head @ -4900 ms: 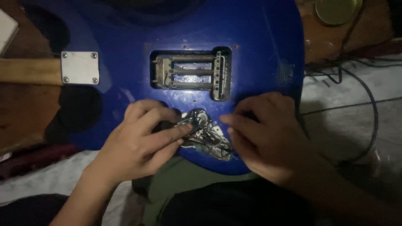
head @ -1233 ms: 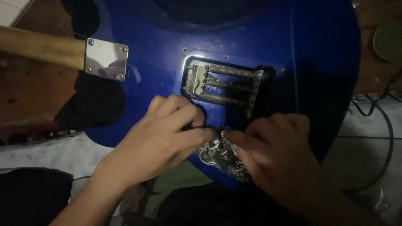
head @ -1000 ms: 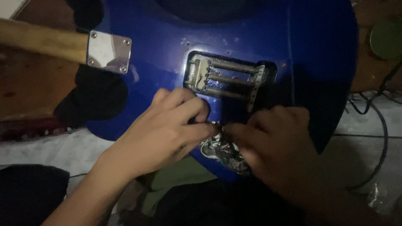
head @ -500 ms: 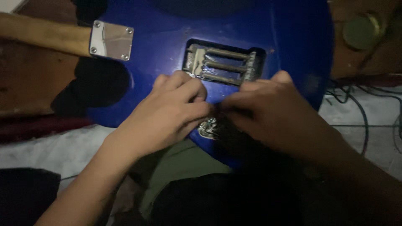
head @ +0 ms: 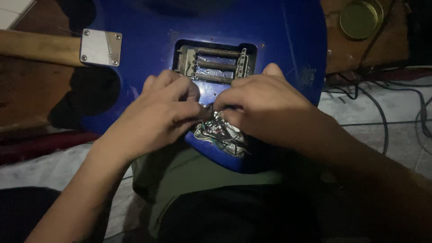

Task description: The person disassembles an electric guitar's electronics by removing hardware from the body, turning the guitar over, and taking the wiring harness and potentiometers out of the back cavity.

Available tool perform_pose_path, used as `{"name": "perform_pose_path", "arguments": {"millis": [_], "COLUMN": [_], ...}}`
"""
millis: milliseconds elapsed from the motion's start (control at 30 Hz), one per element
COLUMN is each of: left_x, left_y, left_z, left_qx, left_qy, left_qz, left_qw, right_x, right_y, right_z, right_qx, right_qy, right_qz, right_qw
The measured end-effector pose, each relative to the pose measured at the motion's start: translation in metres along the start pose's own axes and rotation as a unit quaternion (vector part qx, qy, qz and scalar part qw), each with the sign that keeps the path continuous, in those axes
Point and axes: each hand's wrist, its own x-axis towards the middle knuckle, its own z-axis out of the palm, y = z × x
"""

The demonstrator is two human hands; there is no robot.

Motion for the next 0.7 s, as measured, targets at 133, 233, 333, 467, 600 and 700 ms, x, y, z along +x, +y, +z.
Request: {"name": "perform_pose_path", "arguments": {"millis": [133,233,333,467,600,700], "left_x": [-0.003,-0.004,-0.006,-0.008,-0.013,-0.017], "left_y": [0.003,0.005,0.004,0.004,0.002,0.0], "left_z": [0.001,0.001,0.001,0.003,0.004,0.007], "left_qx": [0.002,-0.005,-0.005,-0.006,-0.023,-0.022], "left_qy": [0.011,0.018,0.024,0.037,0.049,0.079], "left_qz": [-0.011,-0.014,-0.013,-0.009,-0.014,0.003], "left_qw": [1.0,1.0,1.0,0.999,0.998,0.997], "right_x": [-0.002,-0.002,0.0,0.004,0.0,-0.004], "right_y": [0.002,0.0,-0.007,-0.013,-0.01,-0.009], "right_z": [0.0,-0.004,-0.006,-0.004,0.0,0.005], "right_qx": [-0.005,-0.001,-0.011,-0.038,-0.025,-0.031], "right_qy": [-0.032,-0.043,-0.055,-0.075,-0.036,0.003], "right_qz": [0.001,0.001,0.024,0.07,0.033,-0.005], "right_qw": [0.999,0.999,0.998,0.994,0.998,1.0]}}
